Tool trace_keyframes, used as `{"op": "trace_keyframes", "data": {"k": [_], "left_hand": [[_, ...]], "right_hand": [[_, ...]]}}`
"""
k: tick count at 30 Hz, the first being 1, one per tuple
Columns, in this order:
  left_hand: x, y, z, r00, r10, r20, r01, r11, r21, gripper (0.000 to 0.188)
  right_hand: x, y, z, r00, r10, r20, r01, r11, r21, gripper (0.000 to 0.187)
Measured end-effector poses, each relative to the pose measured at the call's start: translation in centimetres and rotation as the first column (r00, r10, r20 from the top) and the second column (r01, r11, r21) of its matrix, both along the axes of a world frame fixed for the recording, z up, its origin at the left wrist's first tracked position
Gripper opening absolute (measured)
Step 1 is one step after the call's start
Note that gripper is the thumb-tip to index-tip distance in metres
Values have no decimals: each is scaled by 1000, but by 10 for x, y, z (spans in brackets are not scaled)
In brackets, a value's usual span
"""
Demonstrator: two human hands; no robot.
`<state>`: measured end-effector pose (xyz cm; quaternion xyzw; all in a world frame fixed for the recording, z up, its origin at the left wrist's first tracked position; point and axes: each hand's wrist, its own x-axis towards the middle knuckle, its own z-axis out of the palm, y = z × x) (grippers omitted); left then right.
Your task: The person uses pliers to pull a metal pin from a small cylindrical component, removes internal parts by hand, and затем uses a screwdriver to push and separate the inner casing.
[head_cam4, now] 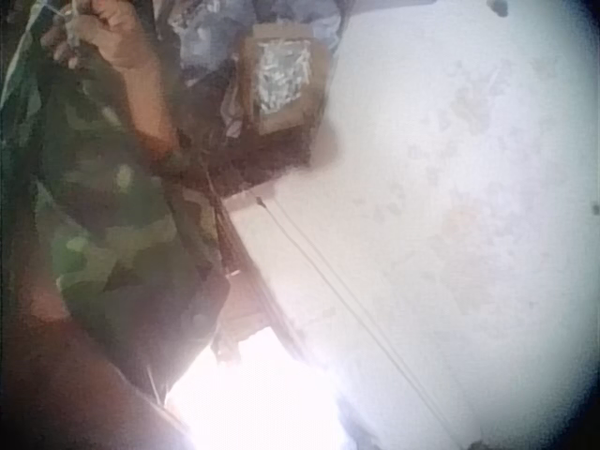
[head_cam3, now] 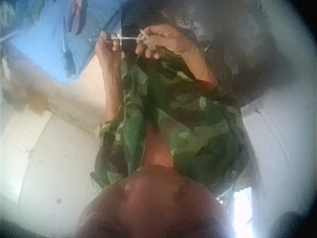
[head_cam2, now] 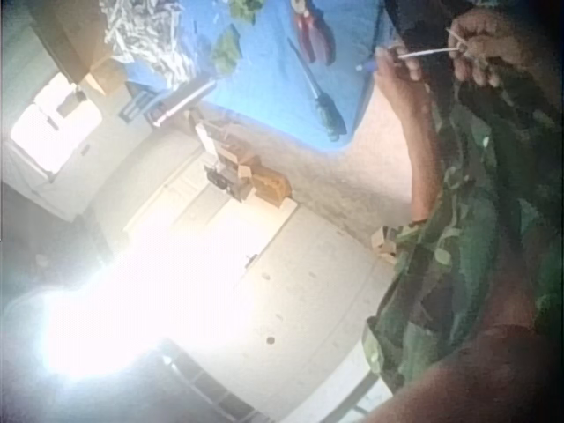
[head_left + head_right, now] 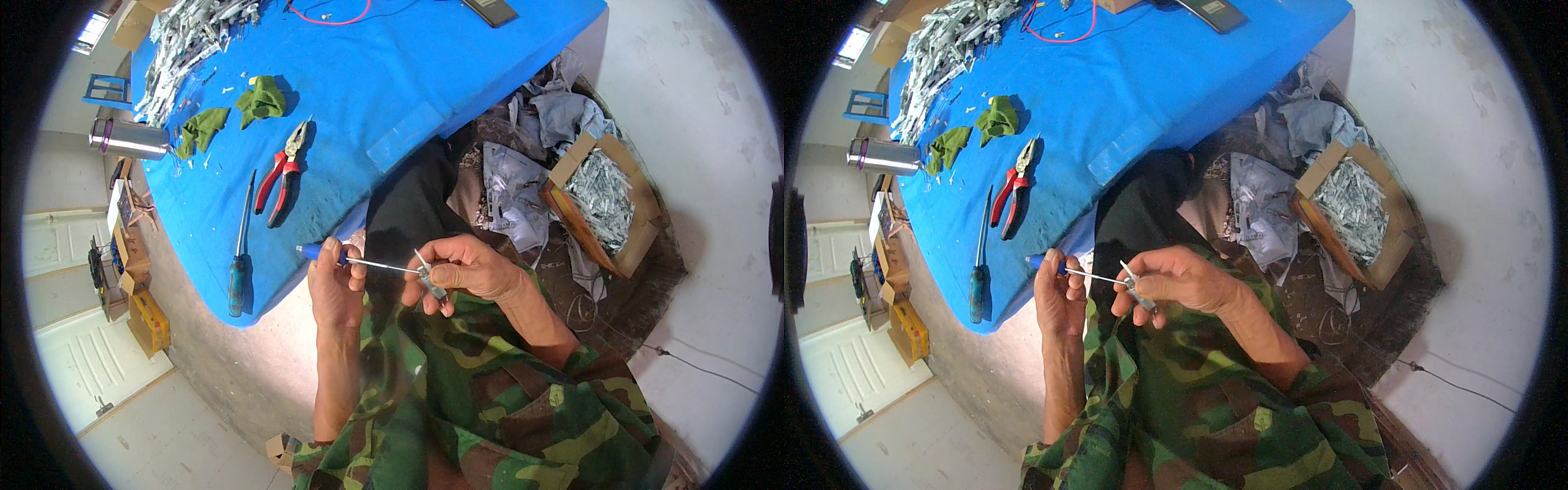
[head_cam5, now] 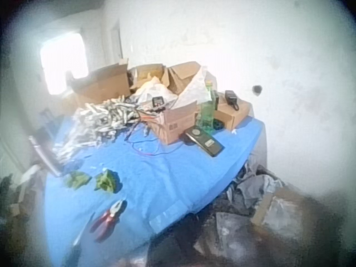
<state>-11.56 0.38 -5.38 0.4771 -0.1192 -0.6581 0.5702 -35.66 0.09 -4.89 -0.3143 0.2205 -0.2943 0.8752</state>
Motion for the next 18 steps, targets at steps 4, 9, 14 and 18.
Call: {"op": "trace_keyframes", "data": {"k": [4, 9, 14, 18], "left_hand": [[3, 3, -2, 996, -79, 50, 78, 997, 23, 22], [-5, 7, 8, 987, -15, 158, 7, 999, 51, 23], [3, 4, 20, 983, 13, 186, -5, 999, -45, 20], [3, 1, 21, 977, 33, 210, -6, 992, -128, 22]], "right_hand": [[-1, 0, 3, 997, 25, -74, -28, 999, -40, 28], [-7, -4, 2, 979, -13, -203, -3, 997, -80, 24], [-19, -2, -5, 980, -134, -148, 127, 990, -59, 23], [-20, -2, -3, 965, -231, -121, 222, 972, -81, 24]]}}
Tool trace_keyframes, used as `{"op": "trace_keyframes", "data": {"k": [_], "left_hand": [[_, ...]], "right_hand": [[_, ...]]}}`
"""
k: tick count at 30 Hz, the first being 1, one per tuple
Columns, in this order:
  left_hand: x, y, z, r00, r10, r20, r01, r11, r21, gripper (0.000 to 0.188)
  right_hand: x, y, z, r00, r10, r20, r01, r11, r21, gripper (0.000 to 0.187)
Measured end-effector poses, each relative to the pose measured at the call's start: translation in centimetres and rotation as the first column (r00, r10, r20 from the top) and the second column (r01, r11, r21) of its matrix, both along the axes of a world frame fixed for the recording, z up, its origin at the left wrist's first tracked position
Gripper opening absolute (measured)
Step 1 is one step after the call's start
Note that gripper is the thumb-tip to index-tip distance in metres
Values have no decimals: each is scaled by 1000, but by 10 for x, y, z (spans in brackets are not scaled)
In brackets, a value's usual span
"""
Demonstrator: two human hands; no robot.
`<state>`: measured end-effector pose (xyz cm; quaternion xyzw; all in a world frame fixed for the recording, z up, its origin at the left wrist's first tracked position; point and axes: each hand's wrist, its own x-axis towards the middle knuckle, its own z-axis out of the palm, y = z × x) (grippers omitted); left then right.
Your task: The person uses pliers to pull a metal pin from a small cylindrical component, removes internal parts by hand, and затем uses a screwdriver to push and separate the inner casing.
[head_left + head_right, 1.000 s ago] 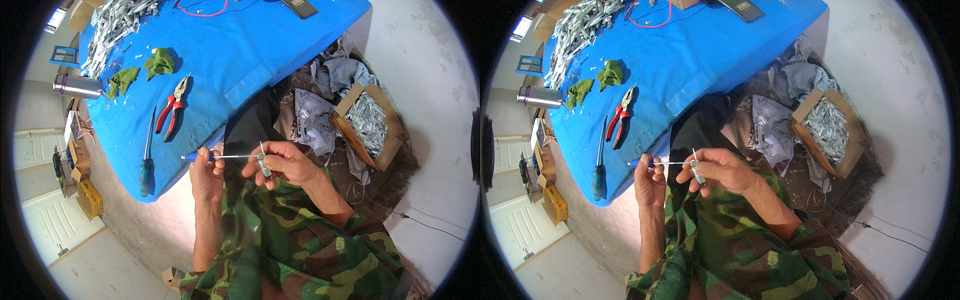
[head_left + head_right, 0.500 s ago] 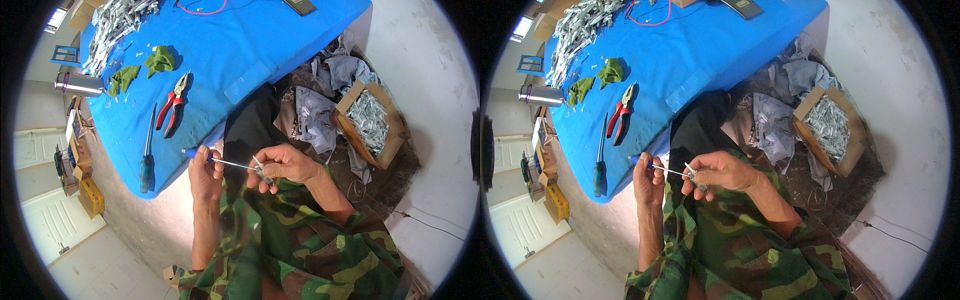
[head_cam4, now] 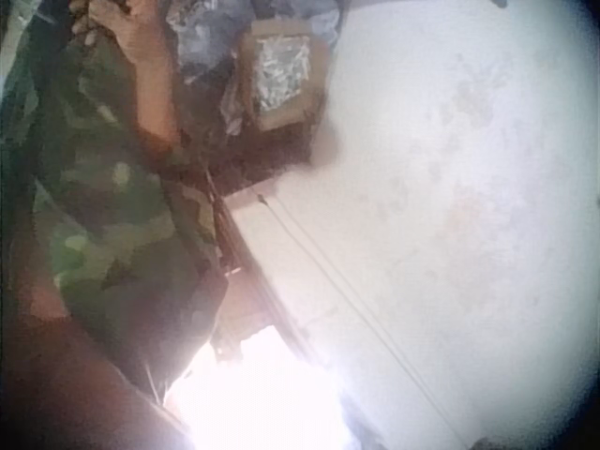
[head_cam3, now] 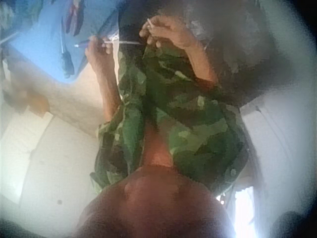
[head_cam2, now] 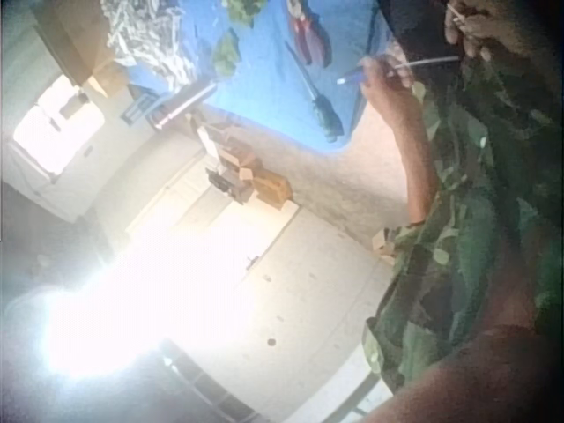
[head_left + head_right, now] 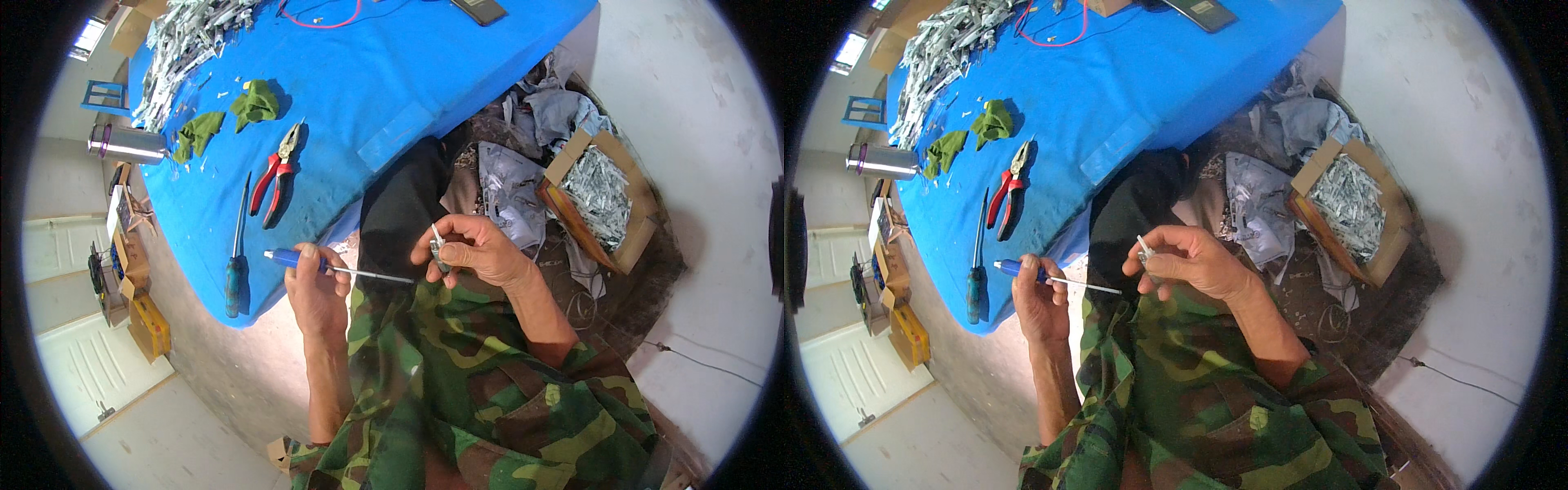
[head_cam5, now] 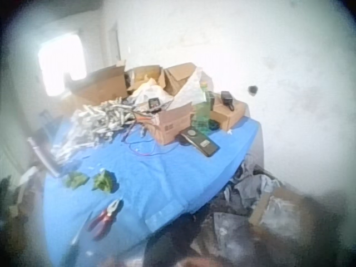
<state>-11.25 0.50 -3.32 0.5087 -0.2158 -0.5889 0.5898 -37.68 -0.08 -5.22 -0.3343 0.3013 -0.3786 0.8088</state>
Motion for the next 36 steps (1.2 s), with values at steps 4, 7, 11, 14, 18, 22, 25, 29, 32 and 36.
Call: {"op": "trace_keyframes", "data": {"k": [4, 7, 11, 14, 18, 22, 25, 29, 32, 36], "left_hand": [[0, -1, 14, 988, -1, 155, 21, 991, -130, 27], [-6, -7, 39, 936, 64, 347, 30, 966, -258, 24], [-11, -6, 53, 872, -100, 479, 219, 955, -200, 10], [-38, 3, 58, 754, -240, 611, 339, 940, -49, 19], [-59, 2, 46, 684, -313, 659, 475, 877, -76, 18], [-66, -1, 48, 685, -339, 644, 449, 893, -8, 14], [-66, -2, 45, 669, -322, 670, 439, 898, -6, 12], [-66, -3, 41, 645, -308, 700, 456, 889, -29, 10], [-66, -4, 39, 633, -305, 711, 451, 892, -19, 9], [-67, -4, 38, 590, -320, 742, 450, 892, 26, 10]], "right_hand": [[3, 2, -5, 996, -73, 47, 74, 997, -2, 25], [4, 1, -5, 991, -120, 55, 121, 992, -17, 26], [8, 0, -6, 977, -192, 95, 196, 980, -29, 30], [12, -1, 7, 982, -186, 33, 186, 982, -18, 33], [14, -1, 10, 980, -197, 40, 198, 979, -39, 34], [13, 1, 9, 976, -215, 38, 216, 976, -38, 34], [15, 0, 11, 978, -209, 10, 209, 977, -43, 33], [16, 0, 10, 980, -199, -18, 198, 979, -42, 33], [16, 1, 10, 978, -201, -50, 197, 978, -62, 33], [17, 1, 12, 964, -234, -126, 218, 967, -132, 31]]}}
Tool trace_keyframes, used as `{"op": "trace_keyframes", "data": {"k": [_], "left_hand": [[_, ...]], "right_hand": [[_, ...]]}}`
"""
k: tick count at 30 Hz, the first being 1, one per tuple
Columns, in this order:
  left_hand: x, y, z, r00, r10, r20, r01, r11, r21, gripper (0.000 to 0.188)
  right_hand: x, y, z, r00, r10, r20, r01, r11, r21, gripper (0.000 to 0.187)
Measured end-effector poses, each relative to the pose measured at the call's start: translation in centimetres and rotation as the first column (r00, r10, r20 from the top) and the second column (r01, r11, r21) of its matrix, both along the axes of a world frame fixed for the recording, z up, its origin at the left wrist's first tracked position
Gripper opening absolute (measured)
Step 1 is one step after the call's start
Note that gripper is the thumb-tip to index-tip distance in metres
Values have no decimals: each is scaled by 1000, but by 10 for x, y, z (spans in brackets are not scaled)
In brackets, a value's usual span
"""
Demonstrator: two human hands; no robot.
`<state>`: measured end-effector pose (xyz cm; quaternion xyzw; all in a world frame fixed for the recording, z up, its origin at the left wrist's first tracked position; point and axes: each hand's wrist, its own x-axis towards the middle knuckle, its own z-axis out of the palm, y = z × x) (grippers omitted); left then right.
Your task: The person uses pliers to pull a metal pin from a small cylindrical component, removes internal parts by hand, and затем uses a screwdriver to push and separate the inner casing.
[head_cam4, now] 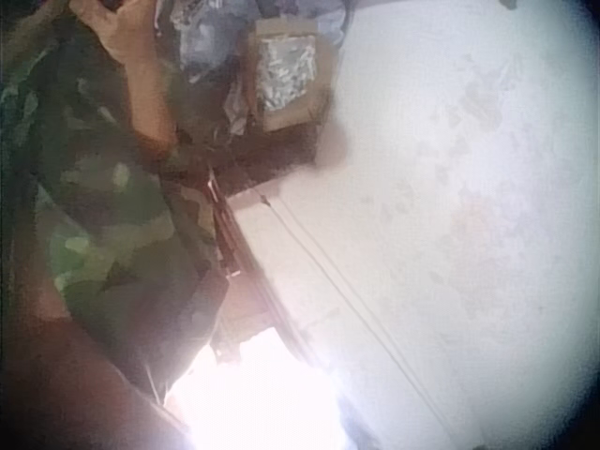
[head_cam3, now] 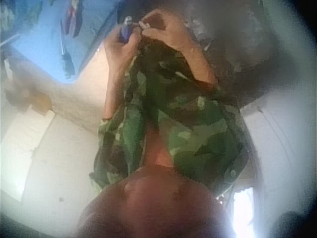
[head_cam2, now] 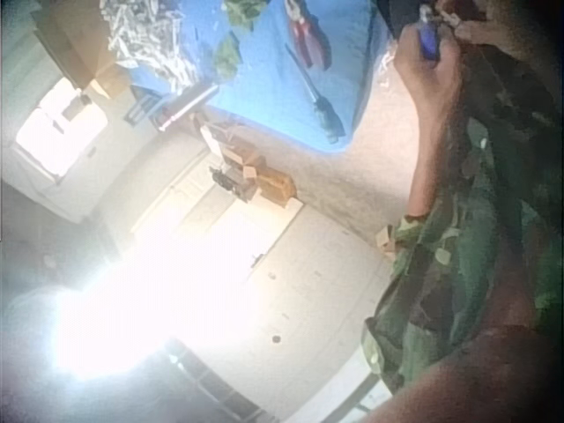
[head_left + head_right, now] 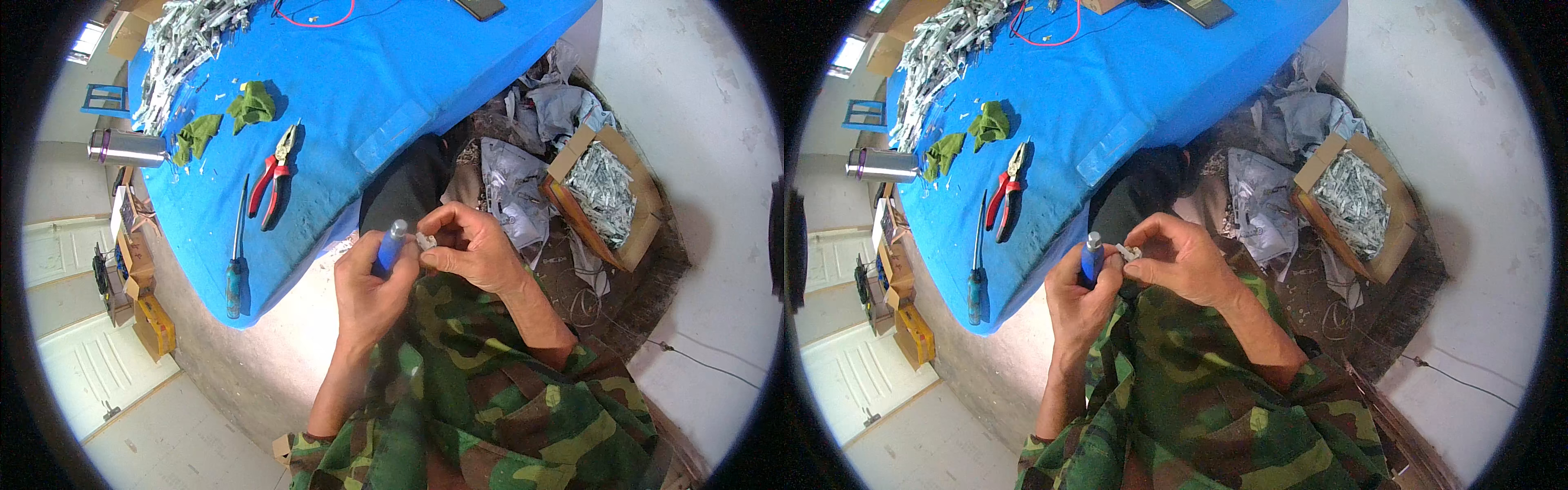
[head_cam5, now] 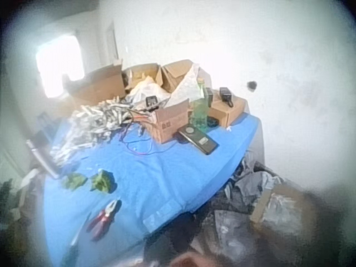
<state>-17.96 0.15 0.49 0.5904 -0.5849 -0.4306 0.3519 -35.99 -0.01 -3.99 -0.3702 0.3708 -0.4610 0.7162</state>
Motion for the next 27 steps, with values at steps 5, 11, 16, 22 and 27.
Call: {"op": "trace_keyframes", "data": {"k": [5, 11, 16, 22, 27], "left_hand": [[-2, -3, 4, 998, -7, 58, 6, 1000, 19, 13], [-7, -8, 10, 995, -17, 94, 11, 998, 67, 14], [-8, -9, 15, 996, -13, 86, 7, 997, 78, 16], [-6, -15, 15, 998, 58, -23, -54, 990, 130, 16], [-8, -11, 8, 983, 2, 185, 16, 995, -95, 12]], "right_hand": [[1, 1, 2, 999, -31, -38, 31, 1000, 3, 28], [3, 6, -4, 985, -156, -72, 146, 982, -122, 23], [3, 7, 1, 973, -212, -91, 187, 955, -230, 21], [3, 4, 12, 988, -119, -97, 104, 984, -148, 24], [-2, 1, 12, 955, -92, -283, 49, 987, -156, 24]]}}
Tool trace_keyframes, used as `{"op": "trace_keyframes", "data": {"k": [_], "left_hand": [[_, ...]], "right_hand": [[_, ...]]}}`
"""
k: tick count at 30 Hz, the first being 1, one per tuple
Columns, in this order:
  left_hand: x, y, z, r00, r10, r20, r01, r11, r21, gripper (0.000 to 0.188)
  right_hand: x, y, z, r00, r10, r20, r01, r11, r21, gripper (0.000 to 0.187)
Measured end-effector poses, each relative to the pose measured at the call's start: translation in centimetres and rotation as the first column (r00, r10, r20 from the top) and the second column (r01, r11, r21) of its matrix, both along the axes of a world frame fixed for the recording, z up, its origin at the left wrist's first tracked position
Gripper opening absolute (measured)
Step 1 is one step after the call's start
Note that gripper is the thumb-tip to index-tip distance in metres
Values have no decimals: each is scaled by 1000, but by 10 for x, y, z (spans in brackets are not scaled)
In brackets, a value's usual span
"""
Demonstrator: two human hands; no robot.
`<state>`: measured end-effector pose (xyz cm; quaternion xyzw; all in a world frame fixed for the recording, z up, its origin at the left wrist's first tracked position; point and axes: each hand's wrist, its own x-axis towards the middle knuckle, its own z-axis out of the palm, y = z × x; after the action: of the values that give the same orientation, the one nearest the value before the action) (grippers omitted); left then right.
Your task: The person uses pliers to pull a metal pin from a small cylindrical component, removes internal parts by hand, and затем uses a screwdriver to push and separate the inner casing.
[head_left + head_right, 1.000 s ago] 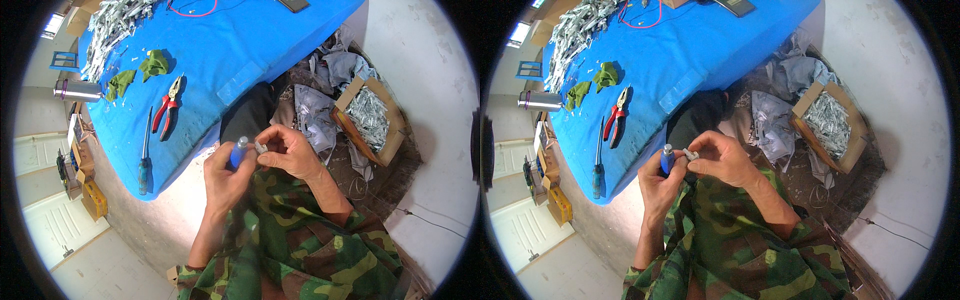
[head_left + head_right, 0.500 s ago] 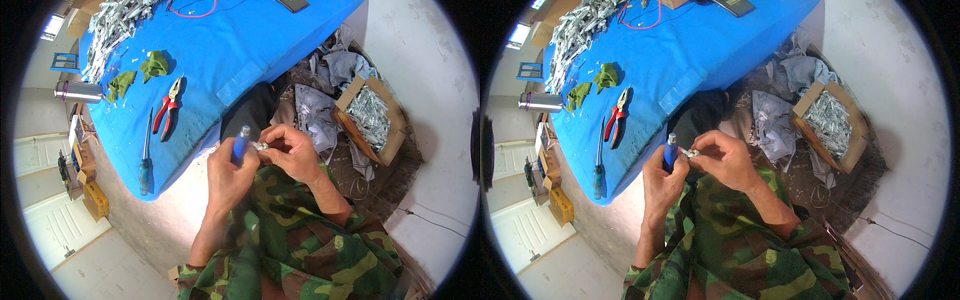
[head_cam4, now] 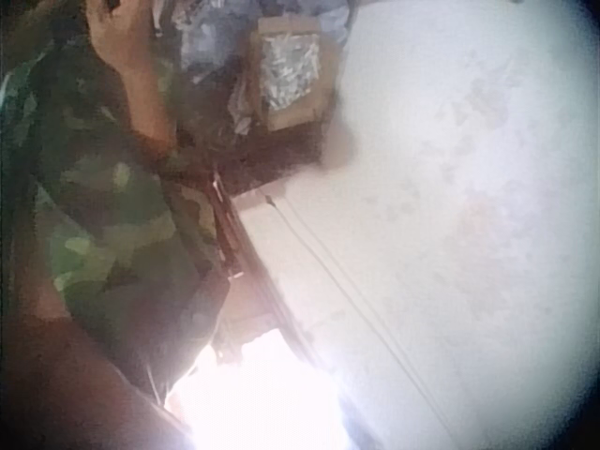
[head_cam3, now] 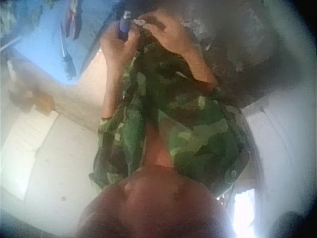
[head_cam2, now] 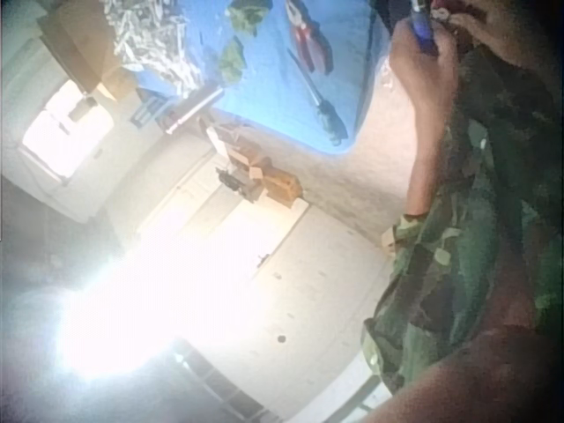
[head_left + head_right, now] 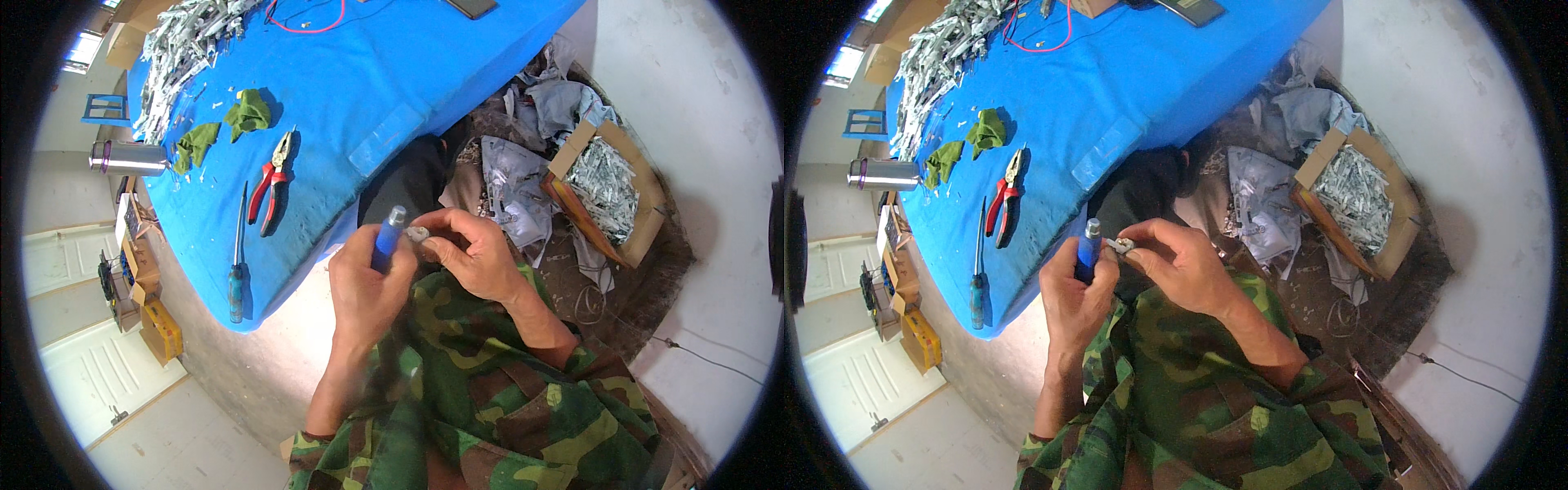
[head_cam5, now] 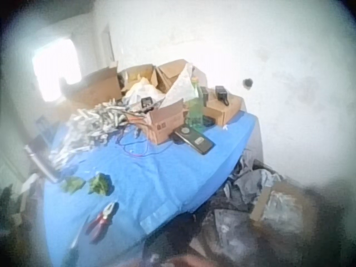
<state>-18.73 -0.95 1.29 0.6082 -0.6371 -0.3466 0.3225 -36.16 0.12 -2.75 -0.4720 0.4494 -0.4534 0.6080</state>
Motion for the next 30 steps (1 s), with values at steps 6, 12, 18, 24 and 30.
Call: {"op": "trace_keyframes", "data": {"k": [6, 12, 18, 24, 30], "left_hand": [[0, -5, 1, 999, -50, 18, 51, 997, -59, 15], [-13, -5, -3, 998, 55, -34, -54, 998, 36, 11], [-4, -11, -6, 999, -16, -41, 16, 1000, -10, 9], [-13, -3, -1, 999, 29, -12, -29, 999, 32, 8], [22, -23, -23, 974, 178, -137, -171, 983, 59, 11]], "right_hand": [[0, 2, 3, 986, -107, -129, 79, 975, -205, 22], [8, 0, -3, 957, -240, -164, 194, 947, -256, 20], [5, 2, -1, 928, -300, -220, 194, 895, -402, 20], [9, 0, -2, 914, -330, -237, 230, 901, -367, 23], [-5, 8, 4, 934, -356, -31, 348, 926, -146, 23]]}}
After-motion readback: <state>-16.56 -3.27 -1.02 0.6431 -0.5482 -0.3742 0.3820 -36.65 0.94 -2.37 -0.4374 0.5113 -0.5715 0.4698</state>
